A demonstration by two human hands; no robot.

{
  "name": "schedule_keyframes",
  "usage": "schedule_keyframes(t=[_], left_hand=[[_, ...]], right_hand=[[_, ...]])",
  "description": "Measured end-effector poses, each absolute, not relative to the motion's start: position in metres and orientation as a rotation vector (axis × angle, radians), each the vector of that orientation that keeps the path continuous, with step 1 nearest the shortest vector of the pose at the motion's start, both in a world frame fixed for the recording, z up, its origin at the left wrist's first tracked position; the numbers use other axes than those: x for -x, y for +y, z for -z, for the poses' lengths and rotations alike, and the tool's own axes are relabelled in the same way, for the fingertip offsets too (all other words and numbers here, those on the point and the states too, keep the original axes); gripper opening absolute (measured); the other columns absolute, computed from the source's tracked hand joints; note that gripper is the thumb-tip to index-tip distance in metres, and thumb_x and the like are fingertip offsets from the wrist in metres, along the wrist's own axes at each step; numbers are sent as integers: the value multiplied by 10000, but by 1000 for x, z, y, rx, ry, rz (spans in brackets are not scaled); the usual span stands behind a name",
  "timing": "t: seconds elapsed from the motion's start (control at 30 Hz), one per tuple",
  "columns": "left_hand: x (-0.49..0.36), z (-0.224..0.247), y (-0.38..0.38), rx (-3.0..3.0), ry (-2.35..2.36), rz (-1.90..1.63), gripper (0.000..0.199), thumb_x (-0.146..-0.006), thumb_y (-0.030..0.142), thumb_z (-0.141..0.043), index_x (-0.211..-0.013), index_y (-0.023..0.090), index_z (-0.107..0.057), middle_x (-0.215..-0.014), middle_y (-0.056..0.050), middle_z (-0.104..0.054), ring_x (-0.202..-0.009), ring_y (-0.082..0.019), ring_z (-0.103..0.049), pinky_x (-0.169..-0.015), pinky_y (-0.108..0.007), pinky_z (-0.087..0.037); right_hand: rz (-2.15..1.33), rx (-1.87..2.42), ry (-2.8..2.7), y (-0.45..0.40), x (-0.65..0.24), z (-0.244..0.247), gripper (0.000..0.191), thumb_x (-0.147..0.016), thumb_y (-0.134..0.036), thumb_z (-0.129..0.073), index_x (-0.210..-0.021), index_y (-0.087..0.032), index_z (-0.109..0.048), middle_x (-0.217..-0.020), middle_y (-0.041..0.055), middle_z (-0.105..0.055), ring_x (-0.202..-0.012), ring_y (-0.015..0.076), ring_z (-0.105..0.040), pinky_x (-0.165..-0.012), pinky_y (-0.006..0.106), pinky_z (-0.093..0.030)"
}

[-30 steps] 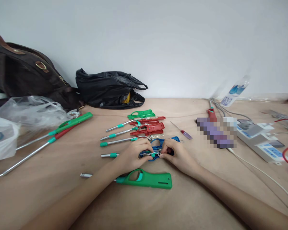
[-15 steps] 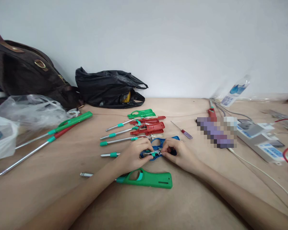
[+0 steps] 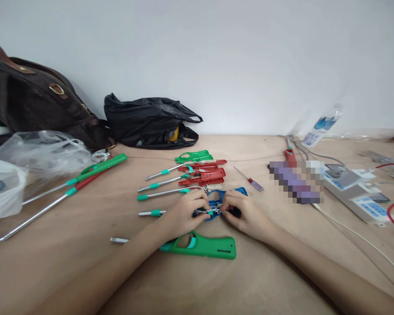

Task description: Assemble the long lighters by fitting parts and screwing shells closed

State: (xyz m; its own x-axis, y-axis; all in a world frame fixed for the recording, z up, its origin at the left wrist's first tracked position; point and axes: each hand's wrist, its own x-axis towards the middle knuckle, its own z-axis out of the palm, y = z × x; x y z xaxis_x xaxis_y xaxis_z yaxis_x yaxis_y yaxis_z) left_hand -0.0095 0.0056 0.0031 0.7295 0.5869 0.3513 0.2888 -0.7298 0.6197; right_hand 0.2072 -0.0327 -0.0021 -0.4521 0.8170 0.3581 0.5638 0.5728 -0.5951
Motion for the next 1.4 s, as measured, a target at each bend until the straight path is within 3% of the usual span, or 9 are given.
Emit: schedule_keyframes(t=[0.4, 0.7, 0.93, 1.4], left_hand=[[10, -9, 5, -2549, 739, -644, 63, -863, 184, -619, -800, 188, -608, -970, -43, -587, -942, -211, -528, -844, -346, -411], [12, -14, 5, -2618, 749, -592, 168, -936, 234, -515, -807, 191, -613, -965, -39, -602, -945, -205, -509, -822, -343, -366], [9, -12, 5, -2592, 750, -673, 235, -950, 242, -477, -774, 187, -622, -912, -46, -622, -897, -199, -521, -821, -342, -389], [8, -8, 8, -2556, 743, -719, 172, -936, 189, -492, -845, 184, -637, -899, -53, -661, -887, -209, -540, -820, -344, -416]], right_hand=[[-48, 1046, -2495, -36, -208, 2, 131, -822, -95, -509, -861, -174, -605, -931, 90, -613, -849, 229, -541, -726, 361, -438], [-125, 1050, -2360, -35, -203, 8, 82, -848, -117, -521, -817, -191, -535, -850, 70, -618, -818, 218, -571, -712, 345, -483], [-126, 1085, -2255, -35, -198, 9, 129, -855, -135, -507, -749, -201, -476, -758, 44, -571, -710, 188, -552, -616, 300, -457], [-232, 1120, -2251, -32, -200, 9, 112, -845, -114, -490, -775, -201, -499, -759, 32, -559, -707, 173, -526, -627, 281, -431]])
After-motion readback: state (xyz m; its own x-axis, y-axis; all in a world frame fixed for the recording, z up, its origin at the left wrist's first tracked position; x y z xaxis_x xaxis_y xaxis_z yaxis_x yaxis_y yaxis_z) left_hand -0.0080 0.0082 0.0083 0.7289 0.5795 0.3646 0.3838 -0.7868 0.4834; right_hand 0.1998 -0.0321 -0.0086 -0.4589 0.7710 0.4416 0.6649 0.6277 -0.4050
